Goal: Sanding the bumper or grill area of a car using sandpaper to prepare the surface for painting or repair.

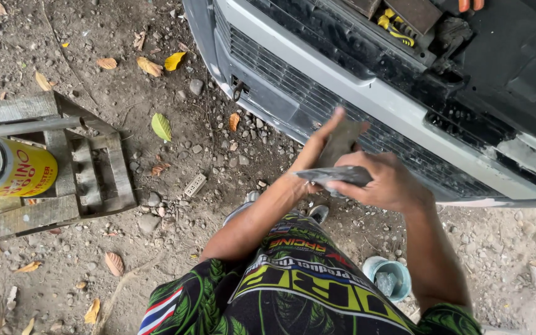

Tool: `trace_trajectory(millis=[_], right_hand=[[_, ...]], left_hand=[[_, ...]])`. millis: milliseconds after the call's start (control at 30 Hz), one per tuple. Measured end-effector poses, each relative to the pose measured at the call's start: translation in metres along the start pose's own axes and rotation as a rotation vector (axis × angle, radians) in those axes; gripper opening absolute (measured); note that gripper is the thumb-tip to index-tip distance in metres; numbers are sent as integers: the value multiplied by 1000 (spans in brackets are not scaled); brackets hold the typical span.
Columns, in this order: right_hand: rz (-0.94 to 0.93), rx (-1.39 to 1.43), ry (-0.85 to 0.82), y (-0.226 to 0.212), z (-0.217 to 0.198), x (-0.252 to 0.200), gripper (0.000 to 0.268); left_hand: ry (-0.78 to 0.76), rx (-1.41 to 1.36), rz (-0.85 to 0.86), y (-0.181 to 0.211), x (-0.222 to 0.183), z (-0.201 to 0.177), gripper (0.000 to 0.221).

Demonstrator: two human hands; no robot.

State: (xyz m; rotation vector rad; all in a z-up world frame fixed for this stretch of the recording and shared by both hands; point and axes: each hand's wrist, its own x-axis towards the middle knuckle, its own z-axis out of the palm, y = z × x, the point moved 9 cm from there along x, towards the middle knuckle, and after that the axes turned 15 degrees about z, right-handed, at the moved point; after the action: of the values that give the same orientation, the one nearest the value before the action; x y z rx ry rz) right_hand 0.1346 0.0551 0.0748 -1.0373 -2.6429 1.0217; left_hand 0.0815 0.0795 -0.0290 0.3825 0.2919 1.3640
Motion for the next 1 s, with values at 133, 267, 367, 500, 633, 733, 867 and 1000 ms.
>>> trace_trajectory(millis=[133, 267, 367, 500, 633, 733, 867, 1000], right_hand=[[-43, 3, 269, -9, -31, -1, 52], [23, 119, 646, -8, -58, -20, 59], [-15, 71, 662, -16, -55, -22, 57], [-101, 79, 469, -36, -46, -18, 46], [-138, 17, 423, -49, -50, -18, 42], [-117, -53, 287, -45, -39, -14, 43], [-152, -46, 131, -54, -30, -12, 35], [-13, 35, 90, -23, -24, -8, 52]], left_hand=[[20, -57, -41, 42, -11, 60, 96], [-28, -62, -37, 32, -7, 59, 96], [-11, -67, -50, 43, -12, 70, 94], [-33, 16, -14, 35, -9, 55, 95], [10, -39, -100, 23, -8, 55, 92], [-39, 3, -117, 8, -7, 47, 89], [-19, 41, -143, 10, -13, 52, 91], [-45, -155, -19, 15, -2, 43, 92]])
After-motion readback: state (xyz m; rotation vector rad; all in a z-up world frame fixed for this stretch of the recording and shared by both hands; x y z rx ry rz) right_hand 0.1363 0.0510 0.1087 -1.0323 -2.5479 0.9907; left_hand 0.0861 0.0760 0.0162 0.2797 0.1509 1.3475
